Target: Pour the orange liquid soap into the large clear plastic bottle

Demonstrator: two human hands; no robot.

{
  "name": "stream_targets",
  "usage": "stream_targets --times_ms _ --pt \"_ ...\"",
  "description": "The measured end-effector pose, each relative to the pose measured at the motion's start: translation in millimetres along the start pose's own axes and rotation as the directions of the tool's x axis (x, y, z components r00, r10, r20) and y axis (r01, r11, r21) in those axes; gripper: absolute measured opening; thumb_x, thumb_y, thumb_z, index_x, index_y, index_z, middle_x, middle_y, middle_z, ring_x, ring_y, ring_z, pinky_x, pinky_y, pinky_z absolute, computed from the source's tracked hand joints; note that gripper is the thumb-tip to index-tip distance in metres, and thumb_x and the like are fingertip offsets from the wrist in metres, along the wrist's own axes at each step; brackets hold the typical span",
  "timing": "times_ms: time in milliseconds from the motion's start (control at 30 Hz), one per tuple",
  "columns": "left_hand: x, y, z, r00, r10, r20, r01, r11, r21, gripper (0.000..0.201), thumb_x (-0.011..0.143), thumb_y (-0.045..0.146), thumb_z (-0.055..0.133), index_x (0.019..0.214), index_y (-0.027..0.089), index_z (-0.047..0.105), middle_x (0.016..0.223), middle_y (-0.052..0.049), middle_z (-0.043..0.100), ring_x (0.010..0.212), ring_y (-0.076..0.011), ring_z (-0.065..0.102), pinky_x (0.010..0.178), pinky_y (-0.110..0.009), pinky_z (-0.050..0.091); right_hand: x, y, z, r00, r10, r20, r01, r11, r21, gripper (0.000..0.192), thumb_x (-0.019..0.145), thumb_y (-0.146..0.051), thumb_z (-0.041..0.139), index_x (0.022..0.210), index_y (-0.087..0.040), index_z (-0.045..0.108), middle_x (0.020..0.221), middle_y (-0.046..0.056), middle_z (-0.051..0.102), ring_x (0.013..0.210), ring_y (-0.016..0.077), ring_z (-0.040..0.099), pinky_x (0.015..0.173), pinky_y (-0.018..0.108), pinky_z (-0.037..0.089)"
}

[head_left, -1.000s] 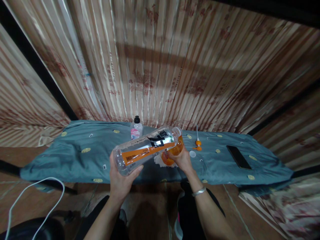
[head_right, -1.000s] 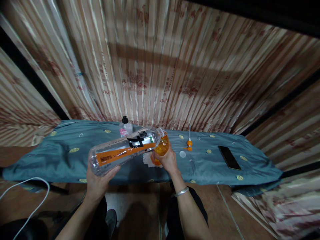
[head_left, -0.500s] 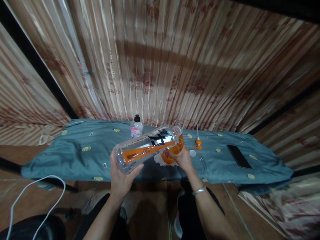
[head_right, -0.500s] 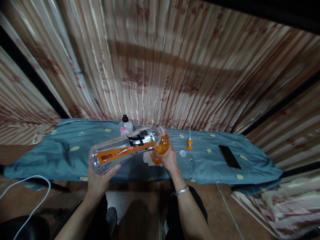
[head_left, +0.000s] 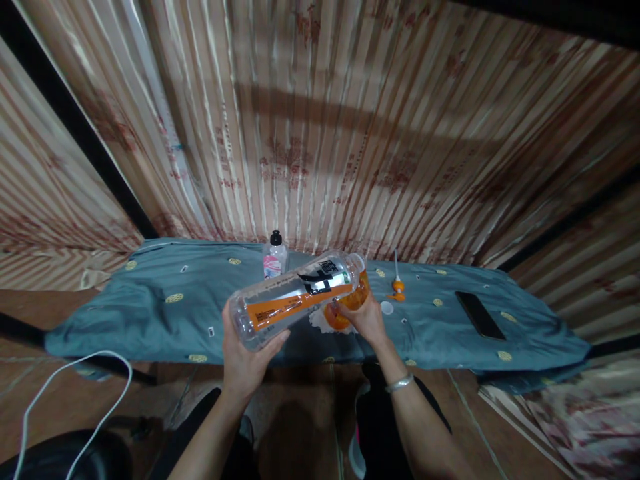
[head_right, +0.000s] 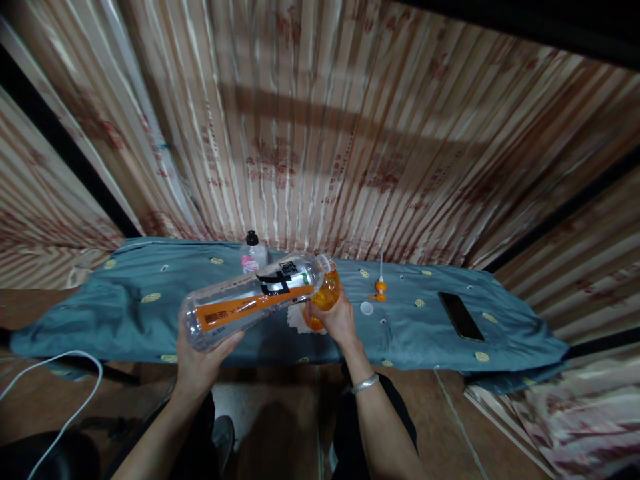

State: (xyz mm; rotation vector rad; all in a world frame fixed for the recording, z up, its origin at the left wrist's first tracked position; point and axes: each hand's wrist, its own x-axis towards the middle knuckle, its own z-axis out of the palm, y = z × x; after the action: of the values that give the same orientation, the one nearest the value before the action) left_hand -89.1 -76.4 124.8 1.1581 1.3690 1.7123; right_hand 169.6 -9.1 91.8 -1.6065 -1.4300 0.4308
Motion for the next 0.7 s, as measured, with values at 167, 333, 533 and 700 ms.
stream_targets --times_ms 167,333,533,700 --pt "-1.7 2.0 1.2 1.000 0.011 -0.010 -0.012 1.000 -0.003 0.104 0.051 0.047 0.095 0.138 0.020 0.044 0.130 -0.016 0.066 0.119 -0.0341 0.069 0.107 -0.056 0.052 0.4 1.2 -0.2 1.000 0.003 0.017 -0.003 1.000 0.009 0.067 0.070 -0.046 0.083 0.127 -0.020 0.059 0.110 0.012 0.081 0.103 0.0335 0.077 0.084 0.042 0.062" --pt "-1.3 2.5 1.3 0.999 0.031 -0.015 -0.031 0.999 0.024 0.103 0.052 0.049 0.095 0.138 0.021 0.044 0.127 -0.015 0.067 0.115 -0.0335 0.071 0.103 -0.054 0.055 -0.2 2.5 -0.7 0.999 0.010 0.037 -0.011 0.999 0.035 0.072 0.071 -0.046 0.081 0.134 -0.021 0.056 0.110 0.010 0.081 0.103 0.0323 0.078 0.083 0.040 0.063" --pt "-1.5 -0.4 -0.9 0.999 0.048 -0.016 -0.047 0.996 0.077 0.106 0.052 0.053 0.094 0.139 0.021 0.043 0.132 -0.017 0.064 0.122 -0.0366 0.066 0.109 -0.059 0.049 -0.9 1.1 -0.3 0.998 0.043 0.037 -0.043 0.999 0.007 0.073 0.068 -0.048 0.082 0.131 -0.019 0.057 0.108 0.013 0.081 0.105 0.0352 0.077 0.084 0.043 0.063" --pt "-3.0 -2.5 -4.0 1.000 0.028 -0.008 -0.027 0.996 0.089 0.107 0.054 0.053 0.093 0.142 0.021 0.041 0.138 -0.018 0.060 0.130 -0.0376 0.061 0.114 -0.061 0.042 -1.9 0.4 -0.5 0.998 0.050 0.024 -0.050 0.999 0.016 0.070 0.068 -0.047 0.079 0.128 -0.019 0.058 0.107 0.012 0.081 0.102 0.0335 0.078 0.083 0.042 0.062"
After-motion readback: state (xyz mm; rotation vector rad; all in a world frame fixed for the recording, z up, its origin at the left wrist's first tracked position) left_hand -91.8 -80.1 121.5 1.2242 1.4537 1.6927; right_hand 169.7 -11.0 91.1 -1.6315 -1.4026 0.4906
